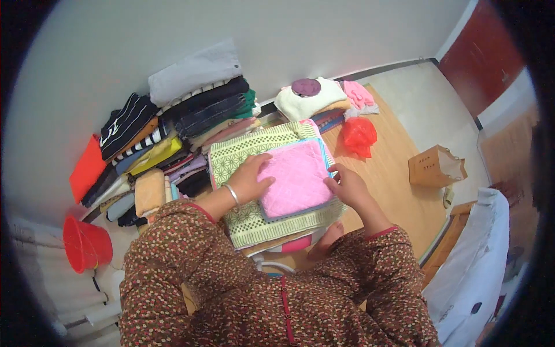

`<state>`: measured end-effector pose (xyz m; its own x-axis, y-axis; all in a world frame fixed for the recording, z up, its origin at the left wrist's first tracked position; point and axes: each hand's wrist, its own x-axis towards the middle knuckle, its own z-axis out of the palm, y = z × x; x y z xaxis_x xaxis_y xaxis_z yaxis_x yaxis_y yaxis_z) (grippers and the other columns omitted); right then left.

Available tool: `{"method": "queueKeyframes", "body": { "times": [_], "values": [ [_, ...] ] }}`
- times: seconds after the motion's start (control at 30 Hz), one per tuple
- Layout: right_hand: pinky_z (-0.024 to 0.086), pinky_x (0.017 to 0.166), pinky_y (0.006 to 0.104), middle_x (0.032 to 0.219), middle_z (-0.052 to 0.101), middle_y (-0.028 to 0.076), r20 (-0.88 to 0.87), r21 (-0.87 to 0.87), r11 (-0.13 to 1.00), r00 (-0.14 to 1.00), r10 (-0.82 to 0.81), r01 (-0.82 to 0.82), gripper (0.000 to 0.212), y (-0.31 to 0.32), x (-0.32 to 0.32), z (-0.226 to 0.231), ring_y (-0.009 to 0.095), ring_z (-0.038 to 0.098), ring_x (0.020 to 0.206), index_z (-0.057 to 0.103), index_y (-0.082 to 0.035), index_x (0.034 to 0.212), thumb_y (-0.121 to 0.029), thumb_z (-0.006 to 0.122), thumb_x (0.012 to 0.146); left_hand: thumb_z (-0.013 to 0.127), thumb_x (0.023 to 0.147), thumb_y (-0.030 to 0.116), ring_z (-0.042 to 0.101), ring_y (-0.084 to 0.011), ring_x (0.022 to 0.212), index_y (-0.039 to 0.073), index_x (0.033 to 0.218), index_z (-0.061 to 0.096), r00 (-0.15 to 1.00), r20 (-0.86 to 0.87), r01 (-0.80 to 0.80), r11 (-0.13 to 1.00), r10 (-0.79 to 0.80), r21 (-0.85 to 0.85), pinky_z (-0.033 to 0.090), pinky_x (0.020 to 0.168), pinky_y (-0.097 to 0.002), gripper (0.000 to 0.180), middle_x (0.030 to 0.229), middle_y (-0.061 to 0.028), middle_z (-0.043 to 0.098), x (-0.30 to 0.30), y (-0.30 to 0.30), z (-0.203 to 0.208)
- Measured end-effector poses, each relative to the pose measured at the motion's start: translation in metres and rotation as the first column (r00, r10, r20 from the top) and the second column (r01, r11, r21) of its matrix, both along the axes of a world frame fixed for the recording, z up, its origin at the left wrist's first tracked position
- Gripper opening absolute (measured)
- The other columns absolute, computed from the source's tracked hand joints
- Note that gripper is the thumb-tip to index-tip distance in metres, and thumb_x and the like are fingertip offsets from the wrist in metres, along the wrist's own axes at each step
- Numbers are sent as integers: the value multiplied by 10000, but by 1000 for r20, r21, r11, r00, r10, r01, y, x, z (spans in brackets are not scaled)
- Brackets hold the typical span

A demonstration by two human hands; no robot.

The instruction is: The person folds towels one at a time on a table, including a small patterned towel, a thick yellow towel, a pink towel, a light blue towel, and a patterned blue towel with a cartoon dog, placing each folded item onto a growing stack.

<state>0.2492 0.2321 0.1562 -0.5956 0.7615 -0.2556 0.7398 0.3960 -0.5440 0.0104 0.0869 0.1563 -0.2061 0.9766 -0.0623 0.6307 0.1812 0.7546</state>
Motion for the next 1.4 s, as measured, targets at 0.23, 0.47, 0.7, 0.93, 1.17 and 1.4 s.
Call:
{"method": "queueKeyframes", "body": {
  "times": [0.23,0.47,0.7,0.93,1.17,1.4],
  "values": [
    [474,614,324,718,605,113,-383,-123,992,923,-38,-11,291,-12,-10,-32,235,603,657,572,-83,1008,-244,621,770,556,874,233,618,-144,746,97,1192,420,668,736,180,935,111,-304,513,584,-269,372,939,-60,577,21,5,1],
    [465,611,318,735,580,102,-544,-234,959,839,9,-162,321,-45,-49,-6,198,574,641,494,-49,1044,-116,627,759,606,841,256,625,-175,716,71,1094,393,735,656,40,955,172,-295,529,516,-293,379,905,-90,592,36,29,-15],
    [476,656,310,840,597,154,-461,-245,951,886,55,-186,272,-26,-31,-1,225,614,746,475,-21,1047,-96,564,801,615,830,176,615,-161,659,36,1081,436,625,758,69,955,184,-289,525,498,-280,339,829,-74,601,31,29,-37],
    [439,712,302,879,515,128,-359,-170,978,932,52,-120,473,-28,-20,-13,204,534,798,452,-57,1114,-159,670,707,603,830,147,613,-160,703,25,1150,421,633,752,66,956,182,-287,525,510,-278,388,840,-67,584,46,37,-23],
    [398,576,214,762,511,-11,-624,-475,864,756,-197,-166,330,-12,-24,5,69,466,676,524,-71,1051,-145,659,758,566,768,114,603,-156,750,15,1070,532,797,587,-40,981,145,-189,515,607,-298,320,880,-72,610,14,36,-2],
    [473,644,302,766,591,77,-424,-164,973,902,78,-162,313,-5,3,2,175,575,707,539,-36,1007,-183,639,751,535,721,181,608,-218,878,33,1106,552,996,-67,-83,941,64,-327,466,751,-326,413,937,-115,648,-122,-87,7]
  ]
}}
